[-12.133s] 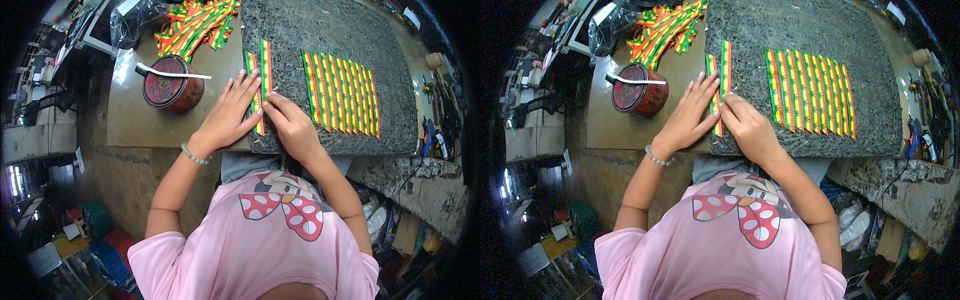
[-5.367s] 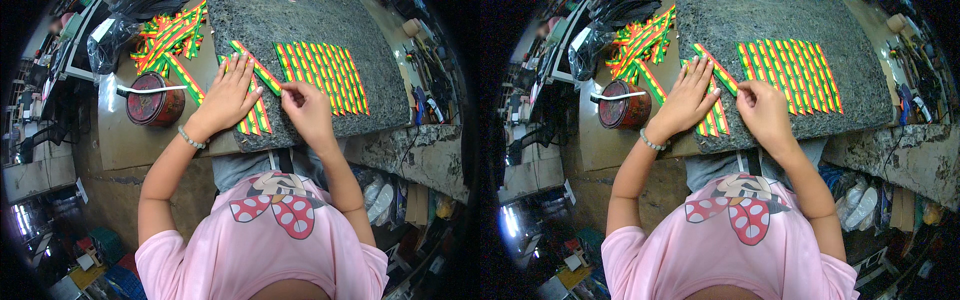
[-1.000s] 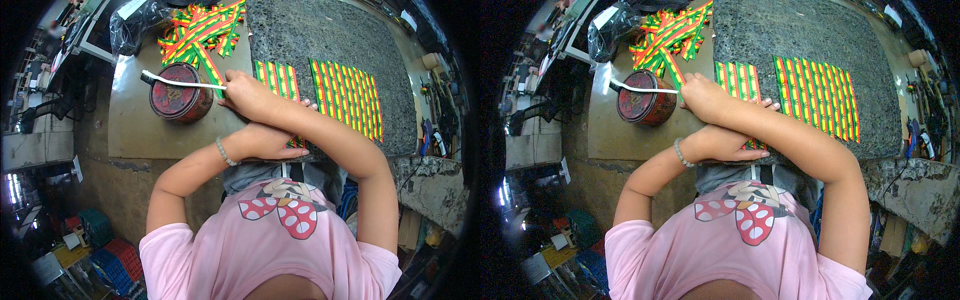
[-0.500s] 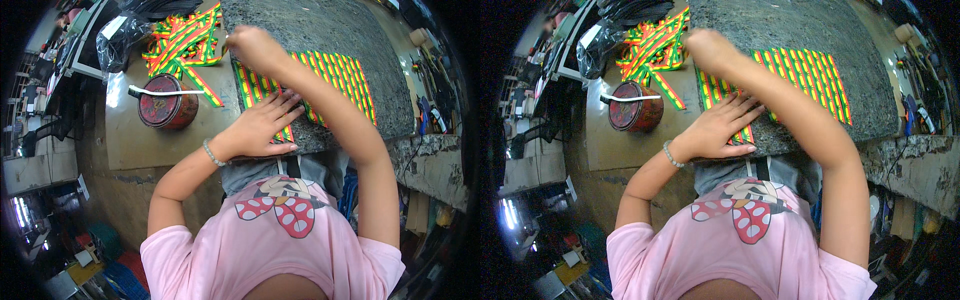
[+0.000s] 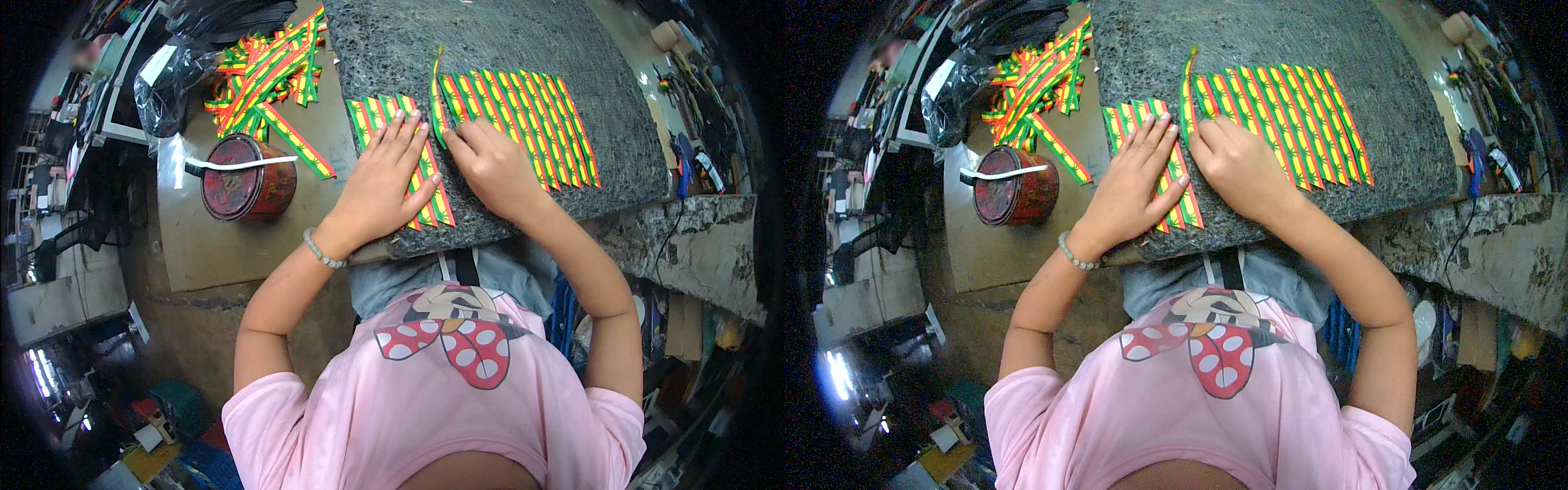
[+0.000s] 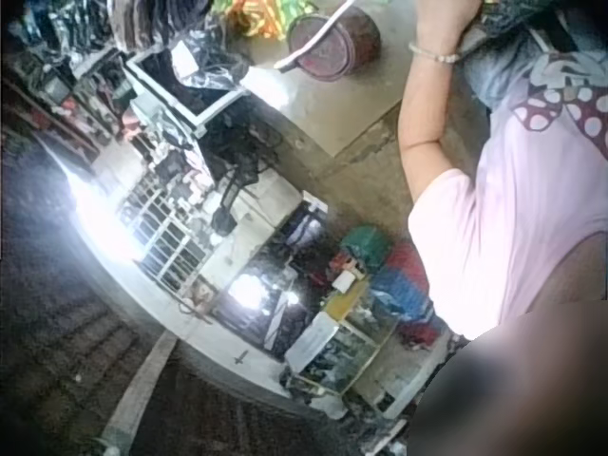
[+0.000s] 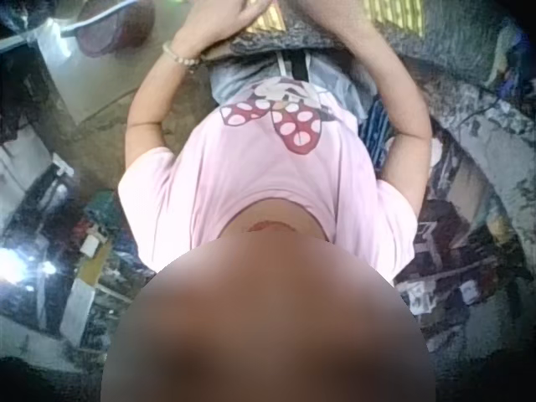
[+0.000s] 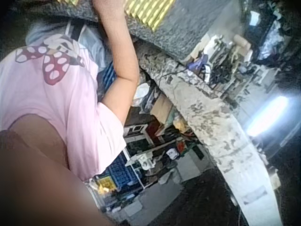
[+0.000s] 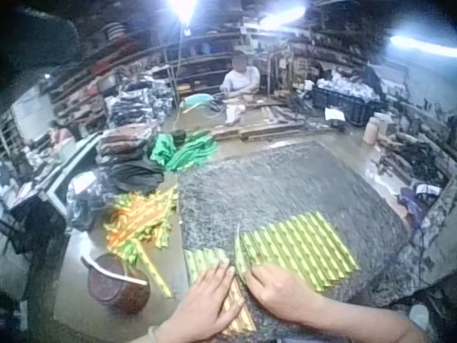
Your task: The person arranges colorful striped paper strips on a stone slab, then uses a brush to apply a yellow liquid from a tin can onto the strips. The person repeatedly picks up strips, aligns them, and applies the liquid, building a layered pattern.
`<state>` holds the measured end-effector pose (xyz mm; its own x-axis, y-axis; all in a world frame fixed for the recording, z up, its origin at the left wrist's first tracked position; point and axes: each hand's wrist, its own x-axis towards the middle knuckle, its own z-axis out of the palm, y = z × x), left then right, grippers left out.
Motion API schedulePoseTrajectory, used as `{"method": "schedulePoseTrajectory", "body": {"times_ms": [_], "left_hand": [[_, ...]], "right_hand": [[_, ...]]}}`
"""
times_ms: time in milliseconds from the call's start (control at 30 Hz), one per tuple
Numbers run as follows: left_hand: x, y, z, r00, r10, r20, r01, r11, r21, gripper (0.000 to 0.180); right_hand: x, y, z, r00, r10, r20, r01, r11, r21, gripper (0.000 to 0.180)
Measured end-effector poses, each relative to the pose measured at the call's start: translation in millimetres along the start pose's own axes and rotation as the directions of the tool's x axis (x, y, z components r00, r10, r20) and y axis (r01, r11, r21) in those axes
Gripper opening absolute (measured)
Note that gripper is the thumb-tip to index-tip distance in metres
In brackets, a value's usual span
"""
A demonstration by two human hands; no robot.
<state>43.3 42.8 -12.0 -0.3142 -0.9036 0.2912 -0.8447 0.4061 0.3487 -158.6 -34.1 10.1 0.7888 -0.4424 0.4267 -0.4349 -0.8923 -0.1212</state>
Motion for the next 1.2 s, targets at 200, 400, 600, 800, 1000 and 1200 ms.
{"method": "schedulePoseTrajectory", "body": {"times_ms": [200,400,600,800,1000,1200], "left_hand": [[-0.3,0.7,1.7,0.999,0.02,-0.03,-0.018,0.999,0.041,0.065],[-1.4,1.6,2.0,1.0,0.008,-0.003,-0.008,0.999,0.051,0.064],[-1.8,1.3,2.2,1.0,0.005,0.0,-0.005,0.999,0.046,0.062],[-1.8,1.7,2.6,1.0,0.005,0.001,-0.005,0.999,0.046,0.061],[-1.3,0.7,3.9,1.0,0.012,-0.012,-0.011,0.999,0.044,0.062],[-3.4,1.3,4.7,0.999,0.001,-0.033,-0.001,1.0,-0.001,0.062]], "right_hand": [[-11.7,-14.8,2.2,0.993,-0.027,-0.111,0.025,1.0,-0.017,0.022],[-24.1,-26.5,-6.9,0.999,-0.016,-0.034,0.015,0.999,-0.036,0.025],[-38.4,-41.7,-13.7,0.997,0.028,0.065,-0.026,0.999,-0.032,0.032],[-47.6,-51.5,-22.9,0.979,0.07,0.189,-0.071,0.997,-0.004,0.043],[-54.0,-55.5,-22.7,0.982,0.058,0.177,-0.054,0.998,-0.026,0.038],[-44.5,-60.8,-33.1,0.973,0.018,0.228,0.007,0.994,-0.11,0.034]]}}
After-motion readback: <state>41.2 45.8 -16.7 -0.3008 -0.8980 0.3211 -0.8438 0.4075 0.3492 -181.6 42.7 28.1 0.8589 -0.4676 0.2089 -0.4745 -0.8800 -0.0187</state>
